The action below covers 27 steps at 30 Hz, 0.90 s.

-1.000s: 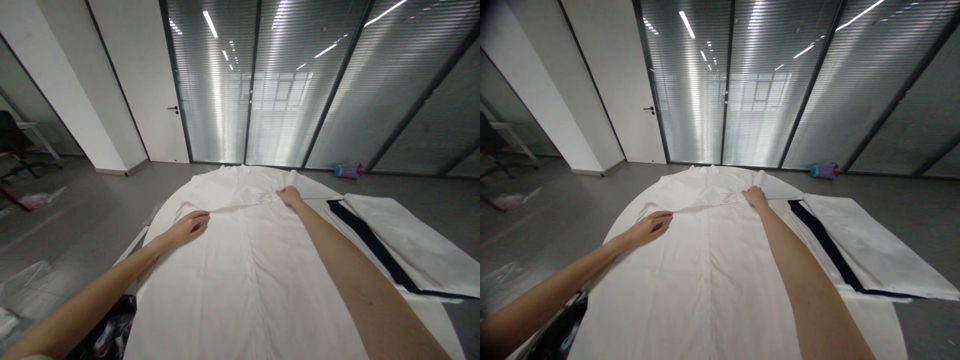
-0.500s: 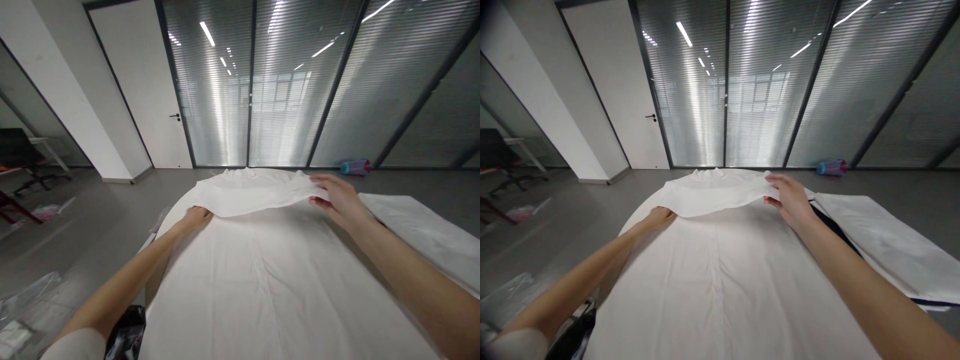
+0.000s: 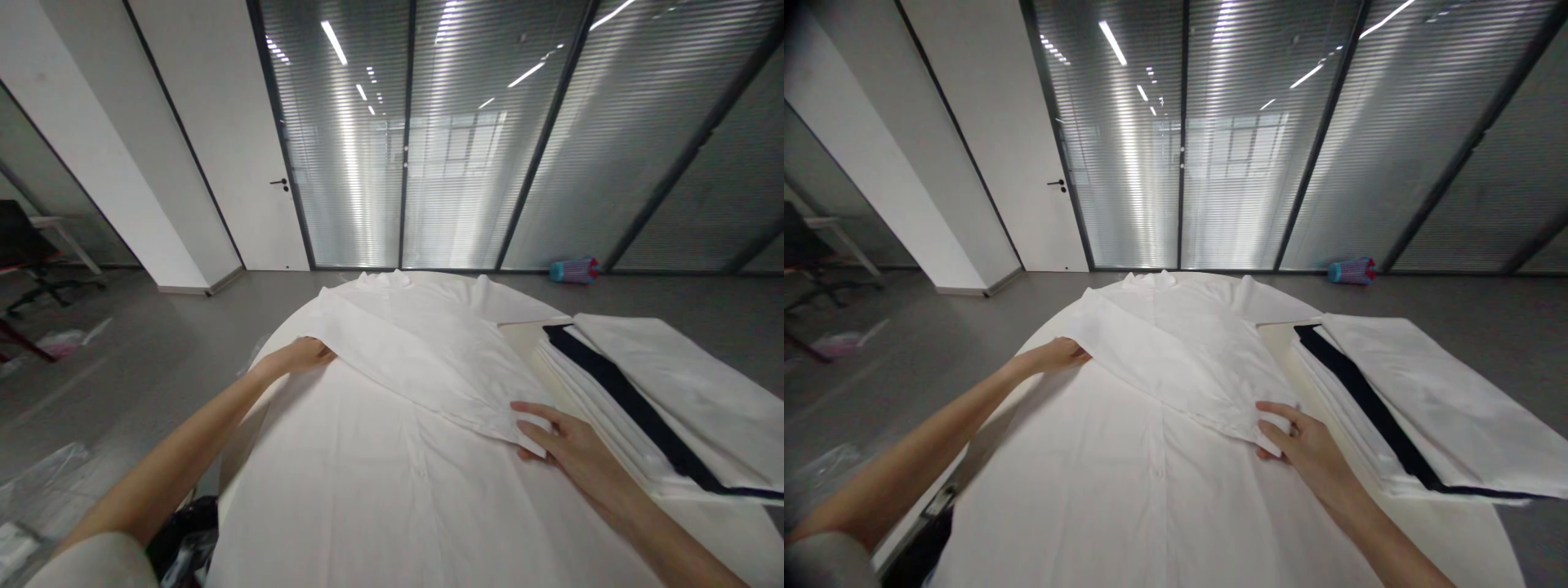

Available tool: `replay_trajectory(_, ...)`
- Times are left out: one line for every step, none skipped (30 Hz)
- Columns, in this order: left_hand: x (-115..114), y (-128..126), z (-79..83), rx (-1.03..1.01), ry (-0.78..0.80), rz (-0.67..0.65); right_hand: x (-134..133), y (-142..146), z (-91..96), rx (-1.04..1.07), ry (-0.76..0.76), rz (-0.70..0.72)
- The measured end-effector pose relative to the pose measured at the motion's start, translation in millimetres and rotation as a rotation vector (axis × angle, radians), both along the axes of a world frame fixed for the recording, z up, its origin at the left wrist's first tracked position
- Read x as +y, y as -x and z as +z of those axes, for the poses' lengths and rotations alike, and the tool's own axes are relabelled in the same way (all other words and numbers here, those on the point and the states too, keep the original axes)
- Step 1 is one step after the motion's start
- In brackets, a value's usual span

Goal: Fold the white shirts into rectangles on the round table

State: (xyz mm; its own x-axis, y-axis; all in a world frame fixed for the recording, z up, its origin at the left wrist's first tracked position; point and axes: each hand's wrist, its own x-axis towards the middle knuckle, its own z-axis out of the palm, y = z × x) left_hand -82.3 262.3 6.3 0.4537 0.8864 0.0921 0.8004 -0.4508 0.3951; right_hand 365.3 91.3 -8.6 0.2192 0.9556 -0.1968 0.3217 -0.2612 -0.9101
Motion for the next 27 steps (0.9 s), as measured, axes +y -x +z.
replay_trajectory(-7, 9, 6.0, 0.008, 0.042, -0.036, 0, -1, 1.4, -0.056, 0.007, 0.014)
replay_trajectory(-12, 17, 12.3, 0.010, 0.086, -0.056, 0, -1, 2.5, -0.098, 0.011, 0.029)
replay_trajectory(-13, 25, 18.4, 0.003, 0.108, -0.045, 0, -2, 3.3, -0.128, 0.013, 0.045)
replay_trajectory(-10, 32, 23.9, -0.013, 0.099, 0.000, 0, -2, 3.8, -0.146, 0.013, 0.058)
replay_trajectory(-2, 36, 28.0, -0.032, 0.063, 0.065, 0, -2, 4.3, -0.154, 0.009, 0.068)
replay_trajectory(9, 37, 30.4, -0.046, 0.012, 0.135, 0, -1, 4.7, -0.158, 0.006, 0.075)
replay_trajectory(24, 36, 30.4, -0.051, -0.045, 0.196, 1, -1, 5.2, -0.165, 0.006, 0.084)
replay_trajectory(41, 32, 27.9, -0.042, -0.092, 0.233, 1, 0, 5.8, -0.175, 0.009, 0.095)
replay_trajectory(58, 26, 22.9, -0.026, -0.113, 0.249, 1, 0, 6.5, -0.188, 0.013, 0.106)
replay_trajectory(74, 19, 15.6, -0.008, -0.116, 0.250, 1, 0, 7.2, -0.205, 0.020, 0.117)
replay_trajectory(87, 12, 6.7, 0.013, -0.111, 0.244, 1, 1, 7.8, -0.228, 0.031, 0.129)
replay_trajectory(98, 6, -3.1, 0.035, -0.102, 0.235, 0, 1, 8.3, -0.254, 0.040, 0.138)
replay_trajectory(106, 2, -13.2, 0.059, -0.091, 0.225, -1, 0, 8.4, -0.278, 0.045, 0.147)
replay_trajectory(110, 0, -22.6, 0.083, -0.078, 0.214, -2, 0, 8.2, -0.298, 0.049, 0.156)
replay_trajectory(113, 0, -30.9, 0.107, -0.065, 0.207, -3, -2, 7.6, -0.314, 0.052, 0.168)
replay_trajectory(113, 1, -37.4, 0.131, -0.056, 0.202, -5, -4, 6.8, -0.330, 0.054, 0.181)
replay_trajectory(113, 4, -41.9, 0.153, -0.050, 0.199, -7, -7, 5.9, -0.354, 0.050, 0.195)
replay_trajectory(112, 8, -44.4, 0.173, -0.048, 0.193, -9, -11, 5.2, -0.391, 0.036, 0.210)
replay_trajectory(111, 11, -44.8, 0.191, -0.050, 0.186, -10, -16, 5.2, -0.447, 0.013, 0.221)
replay_trajectory(109, 14, -43.5, 0.206, -0.057, 0.177, -12, -21, 6.0, -0.519, -0.015, 0.219)
replay_trajectory(108, 15, -40.9, 0.218, -0.068, 0.168, -12, -25, 8.0, -0.599, -0.043, 0.207)
replay_trajectory(107, 14, -37.4, 0.229, -0.084, 0.163, -12, -28, 11.3, -0.675, -0.069, 0.189)
replay_trajectory(107, 11, -33.6, 0.237, -0.102, 0.164, -10, -28, 15.8, -0.734, -0.093, 0.178)
replay_trajectory(107, 6, -29.9, 0.241, -0.120, 0.172, -6, -25, 21.0, -0.774, -0.117, 0.179)
replay_trajectory(106, -2, -26.9, 0.244, -0.136, 0.187, 0, -19, 26.3, -0.797, -0.153, 0.197)
replay_trajectory(106, -11, -24.9, 0.244, -0.148, 0.204, 8, -8, 31.0, -0.808, -0.203, 0.241)
replay_trajectory(105, -21, -24.1, 0.243, -0.153, 0.223, 17, 5, 34.4, -0.818, -0.264, 0.298)
